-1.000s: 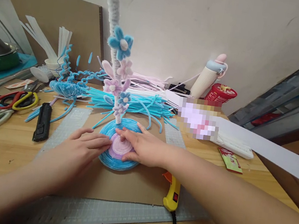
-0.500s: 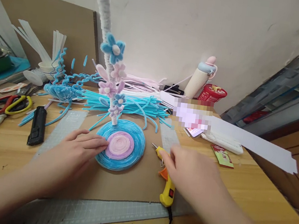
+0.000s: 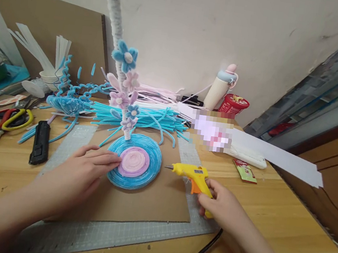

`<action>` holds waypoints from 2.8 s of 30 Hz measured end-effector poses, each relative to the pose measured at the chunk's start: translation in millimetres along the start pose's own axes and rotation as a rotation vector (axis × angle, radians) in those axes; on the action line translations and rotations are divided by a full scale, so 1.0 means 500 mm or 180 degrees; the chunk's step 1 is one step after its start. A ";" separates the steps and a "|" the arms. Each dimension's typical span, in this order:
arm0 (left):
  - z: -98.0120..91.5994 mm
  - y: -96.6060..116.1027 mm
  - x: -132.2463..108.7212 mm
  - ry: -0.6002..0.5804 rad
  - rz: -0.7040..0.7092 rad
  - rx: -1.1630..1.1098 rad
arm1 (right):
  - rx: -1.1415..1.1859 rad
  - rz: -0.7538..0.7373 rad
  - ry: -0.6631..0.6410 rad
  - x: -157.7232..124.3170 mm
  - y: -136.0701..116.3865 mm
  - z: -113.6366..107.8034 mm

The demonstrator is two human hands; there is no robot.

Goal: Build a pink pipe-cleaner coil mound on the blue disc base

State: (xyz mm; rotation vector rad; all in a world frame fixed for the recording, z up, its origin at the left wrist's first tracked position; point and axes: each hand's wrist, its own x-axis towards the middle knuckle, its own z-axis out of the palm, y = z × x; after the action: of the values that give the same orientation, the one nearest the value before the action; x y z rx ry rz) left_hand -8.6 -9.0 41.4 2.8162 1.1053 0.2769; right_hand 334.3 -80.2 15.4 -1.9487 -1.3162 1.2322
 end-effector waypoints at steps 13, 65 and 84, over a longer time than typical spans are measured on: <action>0.003 0.002 0.002 0.0066 0.0019 0.0015 | 0.2726 0.0244 -0.1135 -0.018 -0.039 0.077; 0.000 0.007 0.005 0.0055 0.0017 0.0094 | 0.0199 -0.0185 0.0547 0.022 -0.003 0.044; 0.005 0.005 0.004 0.0047 0.0035 0.0108 | -0.2306 -0.2791 0.0487 -0.018 -0.110 0.191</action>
State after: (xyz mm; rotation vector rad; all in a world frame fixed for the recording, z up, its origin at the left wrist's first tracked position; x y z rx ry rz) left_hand -4.7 -9.5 39.8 2.8553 1.1083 0.2827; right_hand 224.0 -73.7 16.0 -1.4521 -2.3638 0.1751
